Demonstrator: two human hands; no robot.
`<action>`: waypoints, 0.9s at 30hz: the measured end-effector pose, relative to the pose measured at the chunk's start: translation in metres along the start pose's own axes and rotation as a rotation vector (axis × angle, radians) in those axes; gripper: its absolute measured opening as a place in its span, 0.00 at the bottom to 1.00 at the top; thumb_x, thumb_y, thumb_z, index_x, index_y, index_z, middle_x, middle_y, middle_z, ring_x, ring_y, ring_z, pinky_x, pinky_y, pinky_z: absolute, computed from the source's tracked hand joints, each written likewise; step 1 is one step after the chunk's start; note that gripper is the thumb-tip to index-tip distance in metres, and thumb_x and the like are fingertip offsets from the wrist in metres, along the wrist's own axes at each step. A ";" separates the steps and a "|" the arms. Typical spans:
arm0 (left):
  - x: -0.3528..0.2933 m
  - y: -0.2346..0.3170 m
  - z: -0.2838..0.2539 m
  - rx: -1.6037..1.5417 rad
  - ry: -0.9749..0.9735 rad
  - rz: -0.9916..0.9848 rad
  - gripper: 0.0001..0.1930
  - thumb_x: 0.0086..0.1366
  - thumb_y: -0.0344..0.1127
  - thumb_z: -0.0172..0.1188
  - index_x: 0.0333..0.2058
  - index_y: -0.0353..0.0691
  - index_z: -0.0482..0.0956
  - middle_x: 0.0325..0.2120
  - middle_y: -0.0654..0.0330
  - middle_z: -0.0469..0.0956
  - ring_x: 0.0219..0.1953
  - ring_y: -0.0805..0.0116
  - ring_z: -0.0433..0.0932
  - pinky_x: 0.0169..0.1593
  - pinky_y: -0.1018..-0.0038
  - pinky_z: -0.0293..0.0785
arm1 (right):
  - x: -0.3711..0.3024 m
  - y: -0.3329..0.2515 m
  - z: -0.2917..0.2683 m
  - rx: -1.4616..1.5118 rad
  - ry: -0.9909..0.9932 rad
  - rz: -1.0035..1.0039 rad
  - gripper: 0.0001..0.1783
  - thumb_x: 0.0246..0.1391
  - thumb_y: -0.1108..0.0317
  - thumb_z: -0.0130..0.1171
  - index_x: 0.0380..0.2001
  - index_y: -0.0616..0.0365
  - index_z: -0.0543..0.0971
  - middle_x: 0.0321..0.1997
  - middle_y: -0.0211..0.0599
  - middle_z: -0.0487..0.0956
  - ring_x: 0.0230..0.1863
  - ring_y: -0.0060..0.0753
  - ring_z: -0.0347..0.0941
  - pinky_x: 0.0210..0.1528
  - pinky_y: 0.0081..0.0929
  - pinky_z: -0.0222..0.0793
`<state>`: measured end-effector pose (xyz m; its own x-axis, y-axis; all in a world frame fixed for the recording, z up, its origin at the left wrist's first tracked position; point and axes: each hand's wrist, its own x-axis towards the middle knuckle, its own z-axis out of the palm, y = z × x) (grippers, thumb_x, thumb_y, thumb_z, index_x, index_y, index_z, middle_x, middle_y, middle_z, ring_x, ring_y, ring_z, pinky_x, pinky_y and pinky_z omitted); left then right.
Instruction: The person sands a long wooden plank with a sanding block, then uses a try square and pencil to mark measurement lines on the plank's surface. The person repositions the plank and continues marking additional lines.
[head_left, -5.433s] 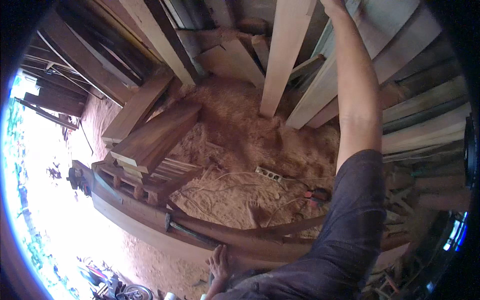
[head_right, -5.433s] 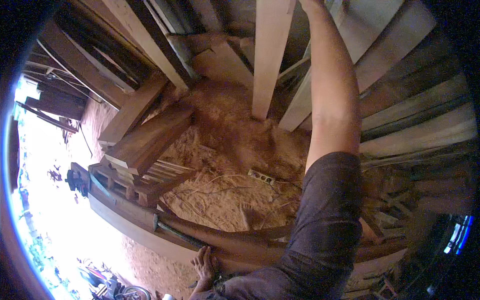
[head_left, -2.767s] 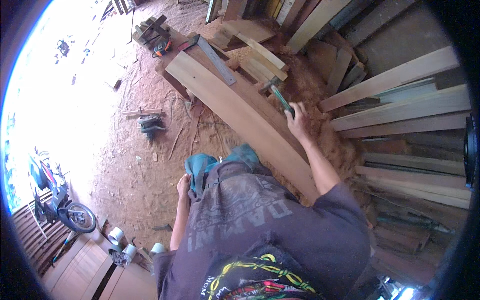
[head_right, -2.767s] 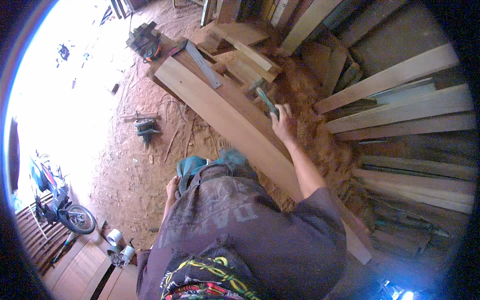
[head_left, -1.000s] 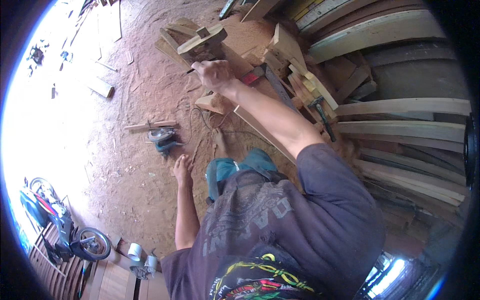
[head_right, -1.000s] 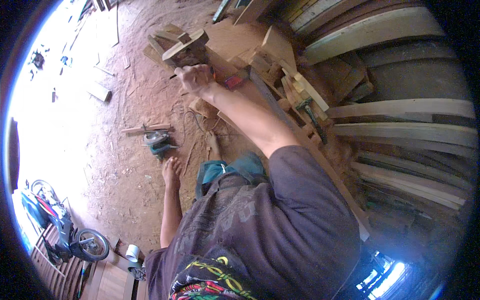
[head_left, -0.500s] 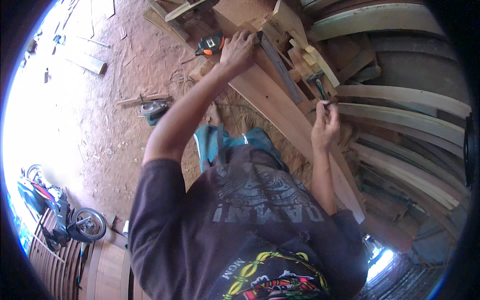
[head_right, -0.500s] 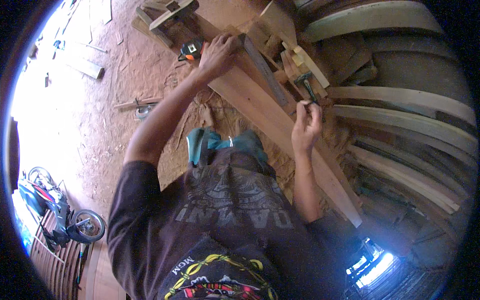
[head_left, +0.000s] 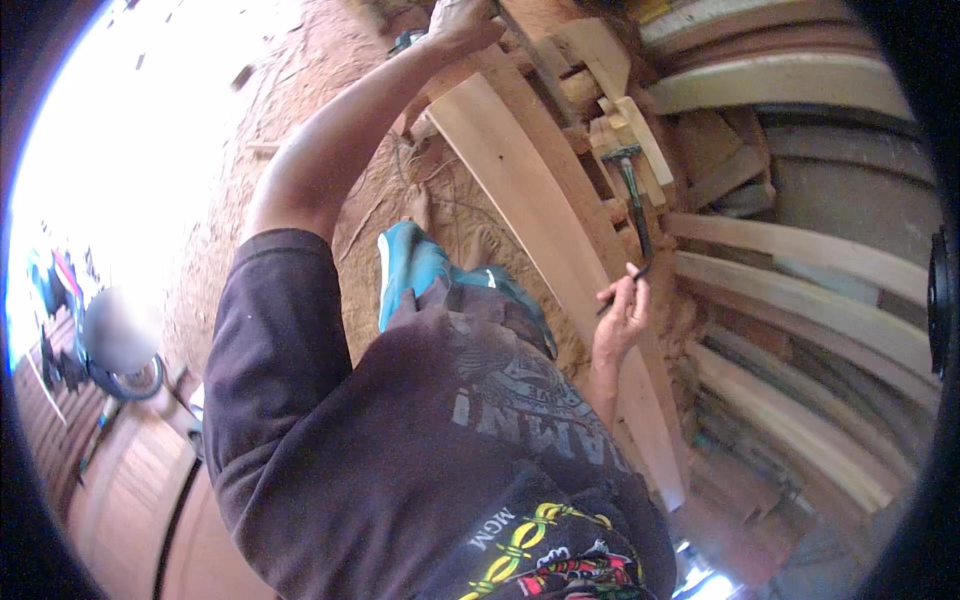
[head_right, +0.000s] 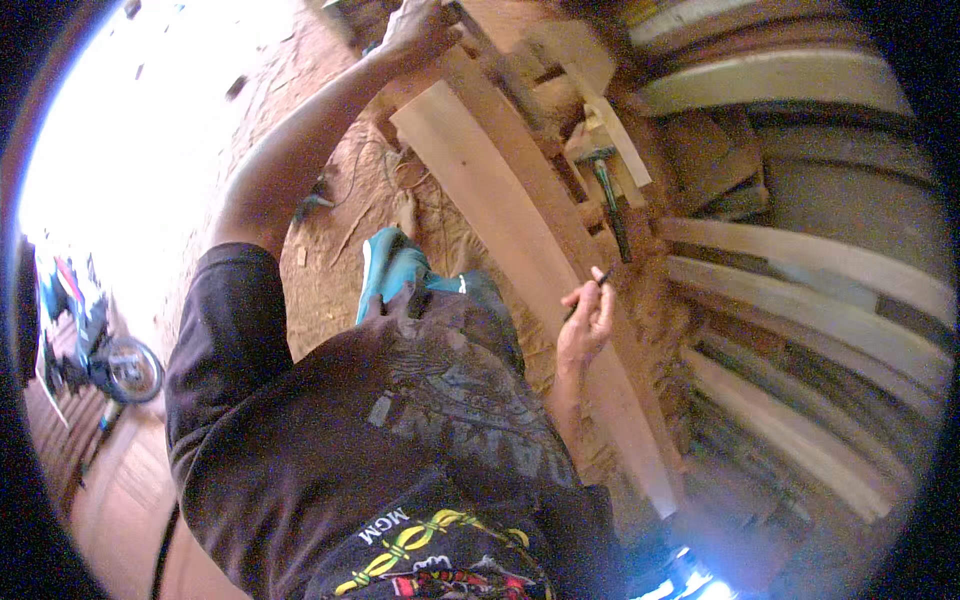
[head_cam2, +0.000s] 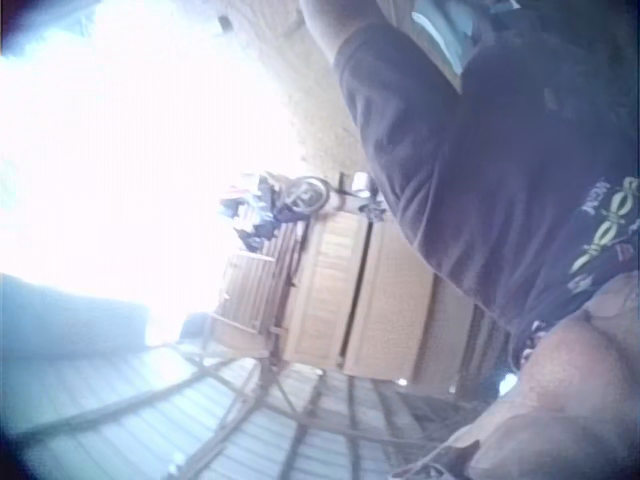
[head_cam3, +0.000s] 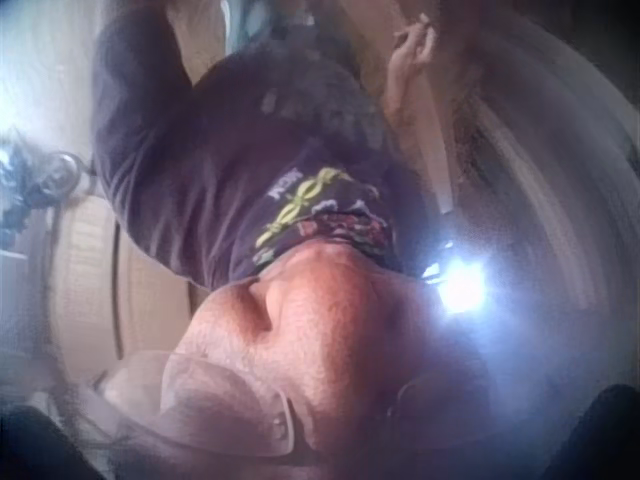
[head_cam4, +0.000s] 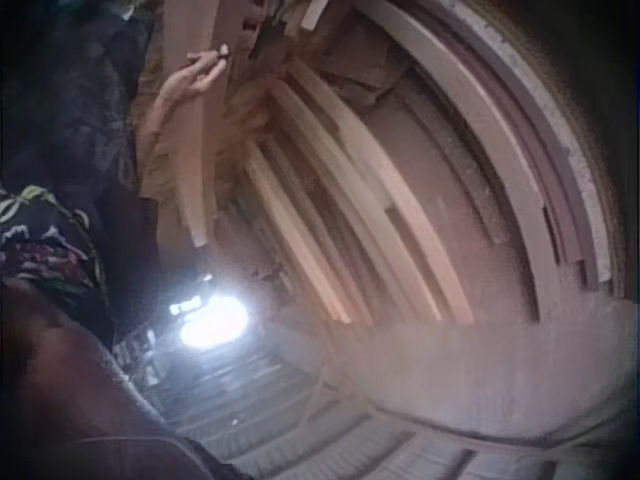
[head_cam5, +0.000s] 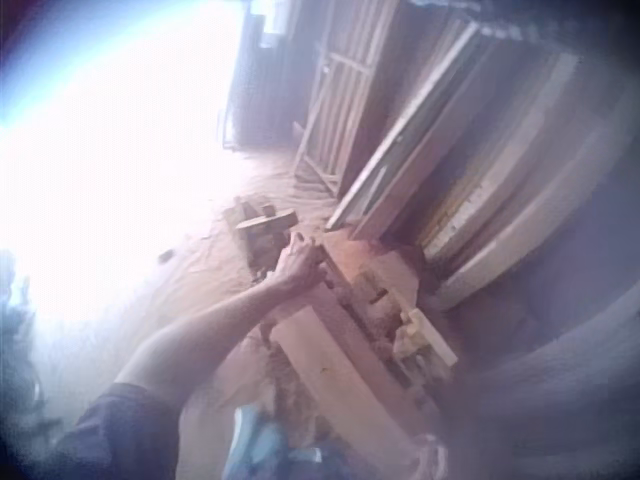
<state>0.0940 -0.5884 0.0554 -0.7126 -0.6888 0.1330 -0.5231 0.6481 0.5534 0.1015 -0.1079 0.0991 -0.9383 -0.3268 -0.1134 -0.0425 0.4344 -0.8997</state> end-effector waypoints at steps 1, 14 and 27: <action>-0.003 0.004 -0.012 -0.066 0.086 -0.091 0.26 0.55 0.37 0.66 0.51 0.32 0.74 0.50 0.32 0.68 0.48 0.32 0.78 0.52 0.48 0.81 | 0.005 0.005 -0.011 0.002 0.014 0.031 0.19 0.76 0.60 0.50 0.61 0.61 0.75 0.28 0.20 0.67 0.29 0.14 0.65 0.33 0.17 0.65; -0.352 0.057 0.031 -1.801 0.119 -0.841 0.14 0.72 0.40 0.65 0.51 0.39 0.80 0.42 0.65 0.81 0.44 0.72 0.80 0.51 0.71 0.78 | 0.082 0.016 -0.038 -0.140 -0.298 -0.198 0.18 0.74 0.54 0.54 0.45 0.58 0.84 0.24 0.15 0.67 0.21 0.09 0.56 0.21 0.15 0.49; -0.309 0.067 0.100 -1.280 -0.099 -0.788 0.24 0.70 0.54 0.65 0.49 0.38 0.84 0.36 0.60 0.86 0.34 0.72 0.83 0.34 0.71 0.81 | 0.073 -0.051 0.040 -0.213 -0.575 -0.053 0.38 0.74 0.36 0.42 0.40 0.64 0.83 0.27 0.28 0.77 0.24 0.18 0.70 0.28 0.20 0.68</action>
<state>0.2320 -0.2997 -0.0312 -0.5063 -0.6581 -0.5573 -0.0635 -0.6161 0.7851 0.0490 -0.1878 0.1195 -0.6001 -0.7273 -0.3330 -0.2074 0.5435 -0.8134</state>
